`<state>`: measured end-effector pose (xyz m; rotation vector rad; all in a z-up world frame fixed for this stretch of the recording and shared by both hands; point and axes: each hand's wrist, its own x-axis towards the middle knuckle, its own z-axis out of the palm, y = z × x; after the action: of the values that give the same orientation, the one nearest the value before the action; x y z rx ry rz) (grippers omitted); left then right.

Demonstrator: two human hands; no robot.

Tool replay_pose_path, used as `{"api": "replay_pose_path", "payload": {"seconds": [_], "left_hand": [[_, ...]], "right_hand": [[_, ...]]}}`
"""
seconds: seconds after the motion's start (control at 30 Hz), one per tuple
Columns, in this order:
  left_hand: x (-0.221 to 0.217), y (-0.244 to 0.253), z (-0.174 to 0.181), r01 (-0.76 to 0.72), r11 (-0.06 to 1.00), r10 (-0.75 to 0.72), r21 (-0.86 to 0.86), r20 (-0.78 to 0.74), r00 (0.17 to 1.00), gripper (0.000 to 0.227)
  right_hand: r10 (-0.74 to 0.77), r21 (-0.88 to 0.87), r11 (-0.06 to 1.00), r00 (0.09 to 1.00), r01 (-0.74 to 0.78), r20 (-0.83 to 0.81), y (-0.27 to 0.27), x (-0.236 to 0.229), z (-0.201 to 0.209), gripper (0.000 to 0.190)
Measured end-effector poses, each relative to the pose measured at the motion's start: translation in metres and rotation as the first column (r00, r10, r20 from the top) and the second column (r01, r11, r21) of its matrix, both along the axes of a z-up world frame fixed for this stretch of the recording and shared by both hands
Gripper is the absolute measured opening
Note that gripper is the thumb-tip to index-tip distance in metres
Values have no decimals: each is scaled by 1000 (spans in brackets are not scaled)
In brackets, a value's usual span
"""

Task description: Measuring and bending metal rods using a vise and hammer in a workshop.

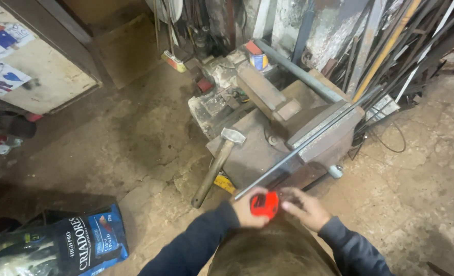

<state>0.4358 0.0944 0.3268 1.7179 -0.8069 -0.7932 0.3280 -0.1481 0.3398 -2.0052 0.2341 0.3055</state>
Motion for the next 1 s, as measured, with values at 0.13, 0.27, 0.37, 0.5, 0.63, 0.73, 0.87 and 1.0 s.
{"api": "replay_pose_path", "payload": {"seconds": [0.13, 0.27, 0.37, 0.5, 0.63, 0.73, 0.87, 1.0], "left_hand": [[-29, 34, 43, 43, 996, -36, -73, 104, 994, 79], [-41, 57, 71, 3, 999, -3, -36, 22, 1000, 82], [-43, 71, 98, 41, 995, -18, 90, -250, 968, 85], [-46, 116, 91, 47, 993, -36, 112, -102, 994, 76], [-43, 169, 68, 2, 998, -6, 59, 67, 998, 67], [-39, 169, 77, -89, 971, 150, 223, -273, 950, 56], [-27, 148, 99, -136, 972, 179, 192, -226, 958, 52], [-17, 136, 103, -149, 978, 171, 146, -146, 974, 51]], "right_hand": [[321, 225, 929, 942, -292, -102, 19, 10, 13, 25], [459, 310, 850, 887, -426, -38, 35, 7, -22, 23], [507, 520, 730, 862, -443, 22, 45, 5, -38, 24], [173, 762, 640, 985, -93, -25, 24, 20, -33, 13], [-212, 995, 42, 973, -88, 95, -5, 41, -20, 14], [-355, 939, 184, 910, 291, -212, 12, 40, 21, 22], [-354, 867, 374, 915, 330, -196, 20, 42, 0, 12], [-467, 780, 419, 847, 465, -254, 18, 48, 5, 12]]}}
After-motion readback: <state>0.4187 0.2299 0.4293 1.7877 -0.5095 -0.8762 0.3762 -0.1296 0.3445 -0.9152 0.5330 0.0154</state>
